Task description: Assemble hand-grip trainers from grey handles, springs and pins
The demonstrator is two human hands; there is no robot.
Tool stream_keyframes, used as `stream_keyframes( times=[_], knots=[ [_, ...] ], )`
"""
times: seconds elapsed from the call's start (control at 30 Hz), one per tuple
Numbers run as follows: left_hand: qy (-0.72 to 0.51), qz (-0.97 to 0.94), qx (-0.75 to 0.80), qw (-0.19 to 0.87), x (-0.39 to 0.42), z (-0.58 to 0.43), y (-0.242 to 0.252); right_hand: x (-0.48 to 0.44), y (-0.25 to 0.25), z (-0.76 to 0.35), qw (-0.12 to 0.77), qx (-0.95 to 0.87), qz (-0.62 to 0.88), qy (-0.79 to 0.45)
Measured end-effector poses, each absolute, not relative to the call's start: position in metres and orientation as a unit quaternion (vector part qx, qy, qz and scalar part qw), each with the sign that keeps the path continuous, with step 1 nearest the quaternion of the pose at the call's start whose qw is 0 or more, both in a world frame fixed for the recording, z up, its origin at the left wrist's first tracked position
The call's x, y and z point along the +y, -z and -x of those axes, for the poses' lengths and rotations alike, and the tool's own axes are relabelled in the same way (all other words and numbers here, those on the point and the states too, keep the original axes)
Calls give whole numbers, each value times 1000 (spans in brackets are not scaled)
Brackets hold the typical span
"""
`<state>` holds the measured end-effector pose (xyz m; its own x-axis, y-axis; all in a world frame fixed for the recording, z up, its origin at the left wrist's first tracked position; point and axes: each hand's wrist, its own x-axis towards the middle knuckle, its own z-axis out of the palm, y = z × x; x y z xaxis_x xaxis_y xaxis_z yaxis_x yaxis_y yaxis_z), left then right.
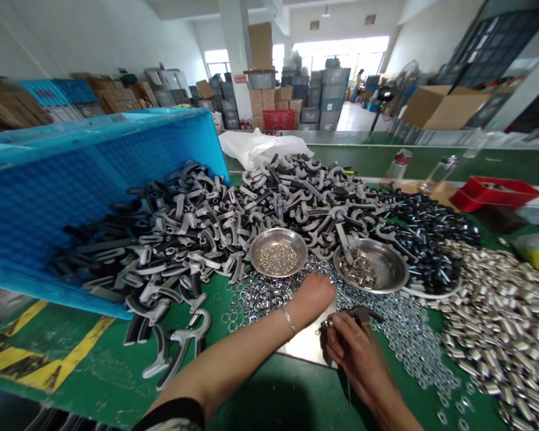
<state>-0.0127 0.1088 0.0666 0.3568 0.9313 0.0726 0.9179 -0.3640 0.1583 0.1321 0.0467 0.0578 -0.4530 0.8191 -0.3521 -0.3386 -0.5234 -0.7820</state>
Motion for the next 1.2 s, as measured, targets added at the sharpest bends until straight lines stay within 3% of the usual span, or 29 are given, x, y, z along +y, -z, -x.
stream_keyframes(
  times=[0.13,0.3,0.37,0.5,0.57,0.9,1.07,1.2],
  knots=[
    [-103,-807,577,77,126,7,-54,51,-54,-136,394,-337,367,-772],
    [-191,-768,597,129,93,36,-56,59,-45,-145,380,-354,367,-772],
    [-273,-699,622,224,69,50,-57,62,-45,-142,364,-356,361,-781],
    [-473,-410,580,521,19,62,-53,60,-49,-123,317,-344,335,-818],
    [-517,-330,543,573,1,60,-51,57,-51,-114,283,-339,329,-835],
    [-576,-247,502,596,-29,57,-50,43,-56,-103,214,-341,312,-860],
    [-599,-238,466,607,-34,49,-43,44,-60,-102,180,-238,337,-893],
    [-585,-367,508,514,-42,54,-44,46,-58,-97,176,-262,355,-880]
  ],
)
